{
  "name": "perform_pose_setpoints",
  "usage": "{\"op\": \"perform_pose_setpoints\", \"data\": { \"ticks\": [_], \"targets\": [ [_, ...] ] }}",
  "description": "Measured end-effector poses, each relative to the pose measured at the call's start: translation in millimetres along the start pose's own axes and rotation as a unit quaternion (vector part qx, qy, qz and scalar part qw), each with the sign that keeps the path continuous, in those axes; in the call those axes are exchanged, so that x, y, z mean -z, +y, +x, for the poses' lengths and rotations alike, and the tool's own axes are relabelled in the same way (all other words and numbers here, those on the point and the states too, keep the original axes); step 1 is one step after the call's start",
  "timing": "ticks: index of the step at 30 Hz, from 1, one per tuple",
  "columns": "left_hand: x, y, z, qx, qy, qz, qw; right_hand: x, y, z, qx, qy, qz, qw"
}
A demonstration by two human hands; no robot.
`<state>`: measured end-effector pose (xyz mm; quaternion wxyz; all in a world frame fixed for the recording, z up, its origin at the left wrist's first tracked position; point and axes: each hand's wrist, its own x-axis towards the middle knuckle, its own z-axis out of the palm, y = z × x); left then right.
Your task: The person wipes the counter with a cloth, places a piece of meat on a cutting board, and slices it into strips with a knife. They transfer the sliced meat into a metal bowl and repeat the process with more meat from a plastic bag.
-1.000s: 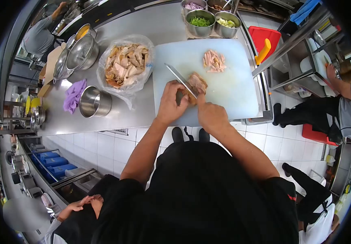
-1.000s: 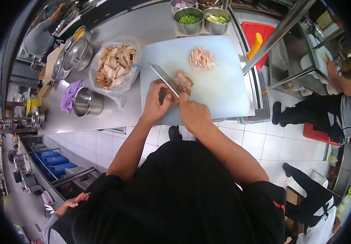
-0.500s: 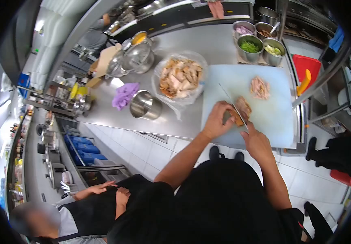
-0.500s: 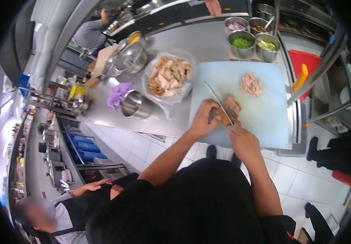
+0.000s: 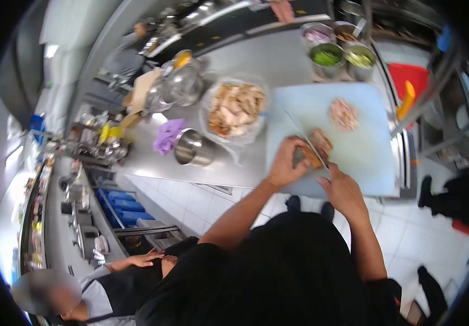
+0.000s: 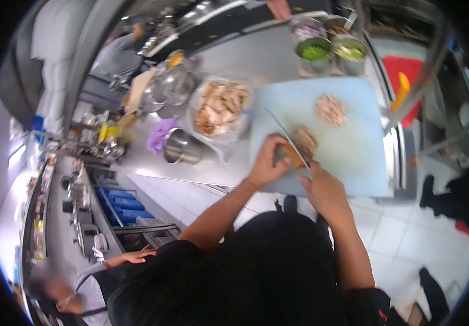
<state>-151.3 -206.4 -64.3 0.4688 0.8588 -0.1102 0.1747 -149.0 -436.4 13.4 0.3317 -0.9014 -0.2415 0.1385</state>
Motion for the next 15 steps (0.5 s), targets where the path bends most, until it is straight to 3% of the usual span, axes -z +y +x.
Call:
{"op": "perform_pose_setpoints", "data": {
  "ticks": [7,11,15],
  "targets": [
    [1,7,5,0.000,0.017,-0.015,1.000,2,3,-5,-0.051,-0.005,-0.040,0.998],
    [1,12,7,-0.004,0.036,-0.007,0.999,-2,3,8,0.007,0.005,-0.063,0.998],
    [-4,11,6,0.019,0.066,-0.001,0.998,0,-8,16,-0.031,-0.005,-0.108,0.994]
  ]
}}
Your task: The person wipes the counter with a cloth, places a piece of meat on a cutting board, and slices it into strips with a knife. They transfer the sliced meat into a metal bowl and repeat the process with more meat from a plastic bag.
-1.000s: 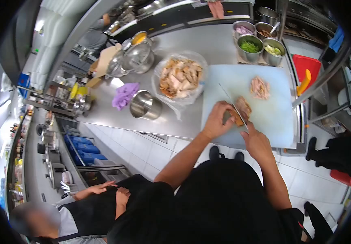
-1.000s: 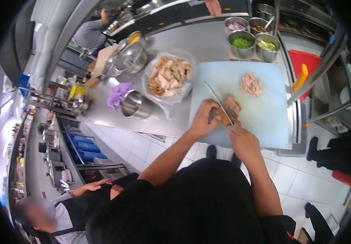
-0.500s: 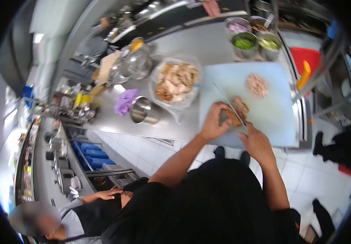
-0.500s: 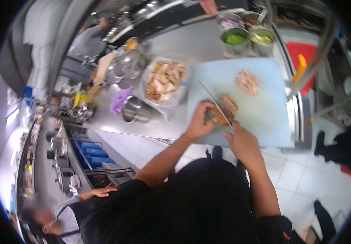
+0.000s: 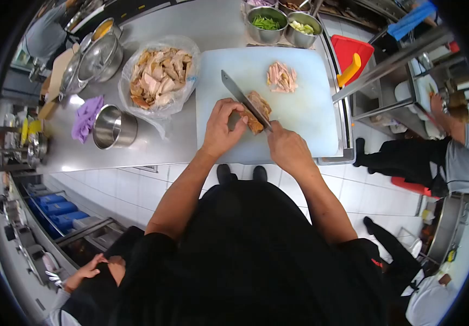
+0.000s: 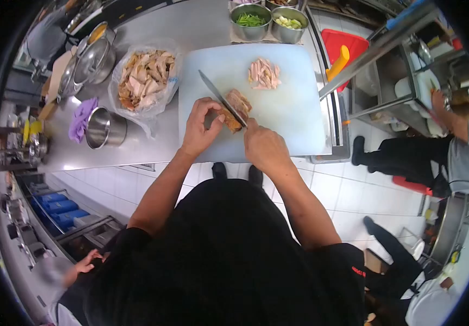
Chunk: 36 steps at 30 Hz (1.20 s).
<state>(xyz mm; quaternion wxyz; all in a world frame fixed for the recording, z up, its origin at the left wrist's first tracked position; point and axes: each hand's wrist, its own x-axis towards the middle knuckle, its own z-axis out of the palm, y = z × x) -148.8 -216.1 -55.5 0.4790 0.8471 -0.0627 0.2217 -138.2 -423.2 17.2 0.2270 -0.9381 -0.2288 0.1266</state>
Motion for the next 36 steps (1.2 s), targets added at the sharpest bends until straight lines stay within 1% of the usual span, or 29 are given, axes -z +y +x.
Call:
{"op": "perform_pose_setpoints", "data": {
  "ticks": [2,5,6,9,12,15,16,17,19,23,24,30,36],
  "targets": [
    [-1,1,1,0.005,0.013,0.001,1.000,19,-12,3,-0.023,0.003,-0.014,1.000],
    [0,1,3,-0.033,0.024,0.011,0.999,40,-27,2,-0.002,0.024,-0.062,0.998],
    [0,1,3,-0.035,0.028,0.011,0.999,42,-29,2,0.028,0.048,-0.074,0.996],
    [-2,-2,5,-0.046,0.035,0.016,0.998,53,-49,3,0.027,0.006,-0.110,0.994],
    [-5,-5,4,-0.055,0.045,0.025,0.997,57,-54,-3,0.013,-0.021,-0.149,0.988],
    [-5,-5,3,-0.059,0.048,0.026,0.997,68,-58,-15,-0.019,-0.075,-0.172,0.982],
    [-5,-6,3,-0.062,0.046,0.026,0.997,72,-58,-20,-0.011,-0.077,-0.168,0.983],
    [-4,-6,3,-0.065,0.045,0.026,0.997,78,-60,-25,-0.024,-0.096,-0.178,0.979],
    [-2,-3,4,-0.058,0.042,0.026,0.997,91,-64,-32,-0.047,-0.134,-0.198,0.970],
    [-2,-4,4,-0.048,0.037,0.016,0.998,97,-64,-33,-0.049,-0.179,-0.217,0.958],
    [-4,-5,3,-0.045,0.035,0.010,0.998,98,-68,-29,-0.042,-0.184,-0.217,0.958],
    [-4,-4,4,-0.025,0.027,0.006,0.999,91,-72,-3,-0.062,-0.218,-0.216,0.950],
    [-2,-5,5,-0.029,0.017,0.005,0.999,57,-51,17,-0.041,-0.167,-0.137,0.976]
  ]
}}
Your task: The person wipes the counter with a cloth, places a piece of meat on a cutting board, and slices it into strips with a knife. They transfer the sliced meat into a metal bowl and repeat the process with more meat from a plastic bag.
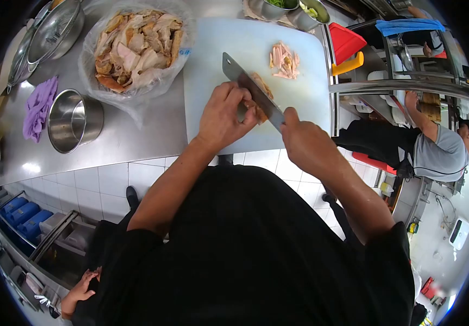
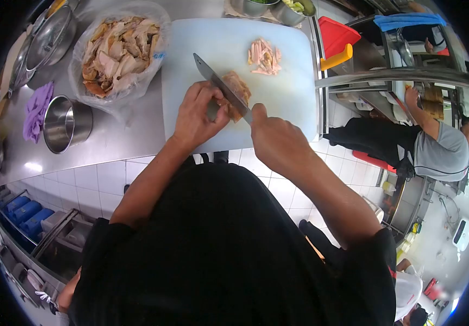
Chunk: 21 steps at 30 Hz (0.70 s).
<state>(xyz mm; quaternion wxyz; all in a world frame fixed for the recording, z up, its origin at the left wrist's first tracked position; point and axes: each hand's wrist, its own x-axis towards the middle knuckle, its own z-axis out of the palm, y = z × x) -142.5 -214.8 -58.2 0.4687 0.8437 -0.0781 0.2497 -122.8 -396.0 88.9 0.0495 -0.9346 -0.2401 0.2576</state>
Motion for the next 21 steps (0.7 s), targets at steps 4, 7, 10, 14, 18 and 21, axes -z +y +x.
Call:
{"op": "perform_pose_setpoints", "data": {
  "ticks": [4,7,10,14,18,21],
  "targets": [
    [-1,0,0,-0.010,0.006,-0.004,1.000,-23,0,8,-0.021,-0.002,0.009,1.000],
    [1,-1,2,-0.009,0.008,-0.009,1.000,-58,12,20,-0.004,0.047,0.022,0.999],
    [-1,-1,-2,0.001,0.006,-0.024,1.000,-70,17,20,0.019,0.106,0.040,0.993],
    [7,-1,-5,0.006,-0.017,-0.060,0.998,-62,33,28,0.022,0.126,0.067,0.990],
    [5,4,-4,-0.001,-0.007,-0.027,1.000,-16,8,8,0.025,0.118,-0.009,0.993],
    [2,7,-1,0.014,0.018,-0.023,0.999,4,-2,-9,0.011,0.108,-0.024,0.994]
  ]
}}
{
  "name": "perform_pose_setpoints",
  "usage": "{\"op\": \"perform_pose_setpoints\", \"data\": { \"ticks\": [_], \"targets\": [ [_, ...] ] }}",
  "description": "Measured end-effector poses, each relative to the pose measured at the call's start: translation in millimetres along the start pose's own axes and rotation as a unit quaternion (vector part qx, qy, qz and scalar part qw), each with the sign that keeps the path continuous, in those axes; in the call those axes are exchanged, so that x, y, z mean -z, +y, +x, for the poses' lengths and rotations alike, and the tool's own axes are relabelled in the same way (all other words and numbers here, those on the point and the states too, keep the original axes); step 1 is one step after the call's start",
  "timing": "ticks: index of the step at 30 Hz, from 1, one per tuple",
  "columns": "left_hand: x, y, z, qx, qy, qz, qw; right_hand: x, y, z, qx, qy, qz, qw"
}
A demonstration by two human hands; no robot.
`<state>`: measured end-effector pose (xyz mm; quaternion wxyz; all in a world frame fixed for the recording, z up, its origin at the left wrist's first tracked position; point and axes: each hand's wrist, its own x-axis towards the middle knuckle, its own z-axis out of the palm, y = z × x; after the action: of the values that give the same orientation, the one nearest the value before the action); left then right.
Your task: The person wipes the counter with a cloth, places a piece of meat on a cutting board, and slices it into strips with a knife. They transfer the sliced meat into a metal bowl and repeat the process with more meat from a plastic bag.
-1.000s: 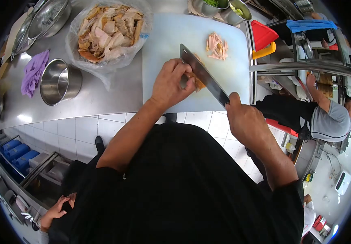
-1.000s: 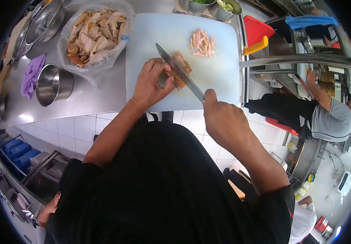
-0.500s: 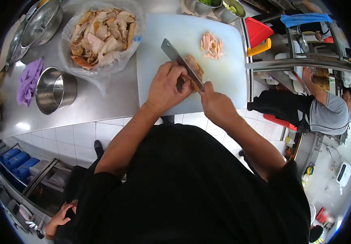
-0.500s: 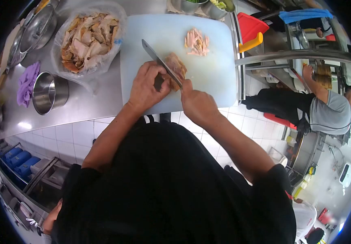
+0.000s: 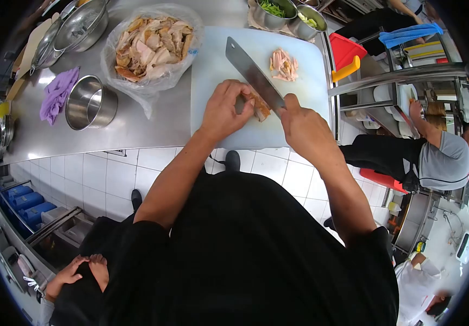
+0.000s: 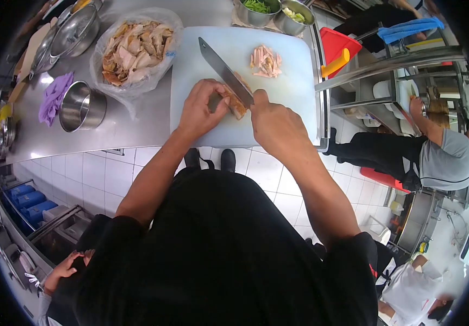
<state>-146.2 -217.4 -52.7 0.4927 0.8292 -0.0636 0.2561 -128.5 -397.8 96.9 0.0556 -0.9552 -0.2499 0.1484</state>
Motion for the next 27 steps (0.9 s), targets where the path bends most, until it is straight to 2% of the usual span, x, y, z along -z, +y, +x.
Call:
{"op": "perform_pose_setpoints", "data": {
  "ticks": [6,12,21,27],
  "targets": [
    [-3,-4,-2,-0.019,0.013,0.019,1.000,11,2,-19,0.021,-0.026,-0.020,0.999],
    [-4,-2,-1,-0.024,0.020,0.022,0.999,36,-7,-39,-0.047,-0.122,-0.037,0.991],
    [-3,-5,1,-0.018,0.011,-0.001,1.000,49,-20,-5,-0.043,-0.189,-0.048,0.980],
    [2,-3,2,-0.008,-0.020,-0.001,1.000,34,-22,15,-0.049,-0.195,-0.033,0.979]
  ]
}}
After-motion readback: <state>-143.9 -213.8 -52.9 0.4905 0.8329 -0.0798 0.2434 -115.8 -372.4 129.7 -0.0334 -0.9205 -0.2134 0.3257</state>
